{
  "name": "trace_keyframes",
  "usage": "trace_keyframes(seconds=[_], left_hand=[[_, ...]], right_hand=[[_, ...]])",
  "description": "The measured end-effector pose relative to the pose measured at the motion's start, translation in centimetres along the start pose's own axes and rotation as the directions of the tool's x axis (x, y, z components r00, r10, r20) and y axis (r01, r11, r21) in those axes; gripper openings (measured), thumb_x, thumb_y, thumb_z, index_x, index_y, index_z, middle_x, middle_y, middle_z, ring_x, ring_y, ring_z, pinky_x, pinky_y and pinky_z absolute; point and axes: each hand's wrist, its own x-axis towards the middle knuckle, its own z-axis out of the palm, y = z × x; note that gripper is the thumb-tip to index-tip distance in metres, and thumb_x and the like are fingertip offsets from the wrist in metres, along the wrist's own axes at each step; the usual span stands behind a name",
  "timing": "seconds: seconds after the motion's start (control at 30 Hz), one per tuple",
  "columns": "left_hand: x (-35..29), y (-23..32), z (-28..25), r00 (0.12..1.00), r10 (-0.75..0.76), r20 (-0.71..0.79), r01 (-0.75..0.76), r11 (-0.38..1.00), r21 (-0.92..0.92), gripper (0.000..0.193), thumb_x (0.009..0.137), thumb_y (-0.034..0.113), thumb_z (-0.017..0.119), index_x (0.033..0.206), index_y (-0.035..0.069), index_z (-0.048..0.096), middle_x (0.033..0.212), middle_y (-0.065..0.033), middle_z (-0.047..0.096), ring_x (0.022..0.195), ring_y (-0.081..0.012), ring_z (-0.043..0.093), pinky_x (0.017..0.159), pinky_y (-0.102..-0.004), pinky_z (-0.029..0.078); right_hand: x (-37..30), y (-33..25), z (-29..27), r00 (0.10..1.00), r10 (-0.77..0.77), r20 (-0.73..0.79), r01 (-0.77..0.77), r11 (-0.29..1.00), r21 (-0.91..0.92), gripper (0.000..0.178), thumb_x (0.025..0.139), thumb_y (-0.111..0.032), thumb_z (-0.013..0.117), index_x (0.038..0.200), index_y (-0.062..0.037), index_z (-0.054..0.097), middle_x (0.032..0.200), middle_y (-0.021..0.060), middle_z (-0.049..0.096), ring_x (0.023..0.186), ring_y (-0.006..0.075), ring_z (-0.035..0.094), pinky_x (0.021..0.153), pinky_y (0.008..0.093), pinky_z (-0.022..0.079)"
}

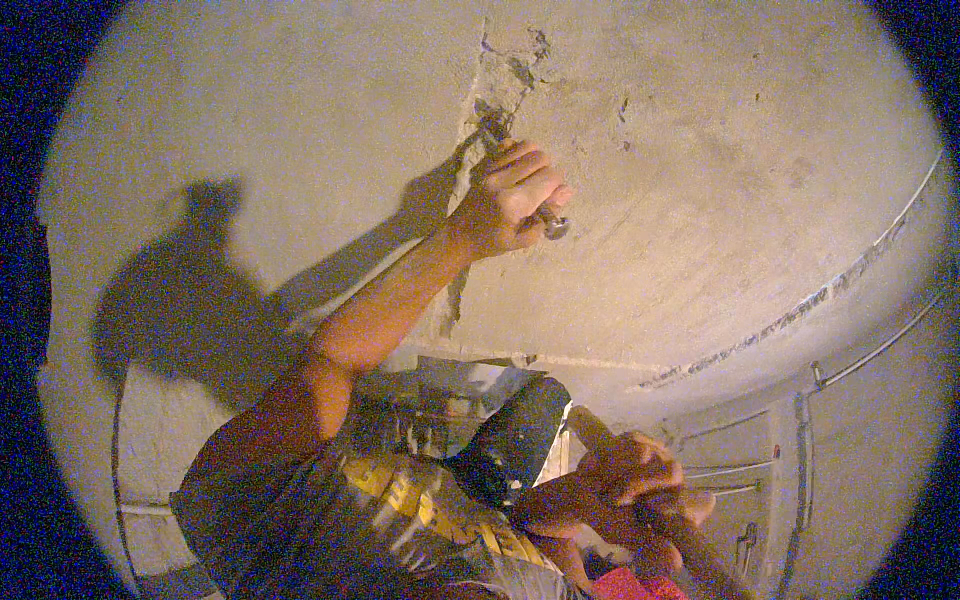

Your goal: The person carves a vertical channel into a concrete wall using a hammer and a chisel.

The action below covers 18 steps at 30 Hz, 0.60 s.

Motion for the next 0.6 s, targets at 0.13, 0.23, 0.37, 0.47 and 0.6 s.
trace_keyframes(seconds=[0.13,0.23,0.37,0.47,0.6], left_hand=[[0.4,-0.6,-2.6,0.996,-0.075,-0.049,0.075,0.997,-0.004,0.015,0.077,0.011,0.068,0.076,0.005,0.054,0.076,-0.0100,0.053,0.077,-0.0312,0.053,0.071,-0.0433,0.041],[1.5,-0.2,-2.1,0.985,-0.107,-0.133,0.105,0.994,-0.018,0.014,0.076,0.010,0.068,0.077,0.006,0.054,0.076,-0.0104,0.051,0.077,-0.0315,0.052,0.071,-0.0430,0.040],[2.1,0.6,-1.7,0.988,-0.085,-0.128,0.095,0.993,0.073,0.014,0.077,0.010,0.067,0.078,0.006,0.054,0.077,-0.0099,0.051,0.077,-0.0305,0.051,0.069,-0.0420,0.038],[2.6,1.1,-1.3,0.987,-0.095,-0.128,0.110,0.986,0.122,0.014,0.078,0.010,0.067,0.078,0.007,0.054,0.078,-0.0093,0.051,0.078,-0.0296,0.051,0.069,-0.0417,0.037],[2.3,0.3,-0.5,0.980,-0.139,-0.144,0.164,0.970,0.178,0.015,0.077,0.010,0.068,0.078,0.007,0.053,0.078,-0.0087,0.050,0.080,-0.0288,0.050,0.070,-0.0418,0.035]], right_hand=[[-0.7,1.7,0.2,0.974,0.223,0.048,-0.224,0.974,0.024,0.053,0.096,-0.063,0.042,0.085,-0.0112,0.041,0.048,0.0020,0.039,0.030,0.0098,0.031,0.026,0.0258,0.032],[-0.4,1.8,-0.1,0.958,0.269,0.098,-0.273,0.962,0.030,0.052,0.096,-0.062,0.042,0.085,-0.0108,0.041,0.046,0.0026,0.037,0.028,0.0100,0.030,0.026,0.0265,0.031],[0.4,1.3,-1.3,0.986,0.159,-0.038,-0.161,0.986,-0.033,0.053,0.096,-0.063,0.042,0.084,-0.0116,0.039,0.046,0.0023,0.035,0.029,0.0094,0.028,0.025,0.0260,0.028],[1.7,0.8,-0.4,0.983,0.025,-0.184,-0.056,0.985,-0.162,0.053,0.095,-0.064,0.043,0.083,-0.0125,0.038,0.047,0.0016,0.035,0.030,0.0086,0.026,0.026,0.0248,0.027],[2.8,0.7,-0.1,0.990,0.056,-0.132,-0.073,0.989,-0.126,0.054,0.094,-0.066,0.044,0.082,-0.0135,0.037,0.050,0.0007,0.035,0.032,0.0074,0.026,0.027,0.0233,0.027]])
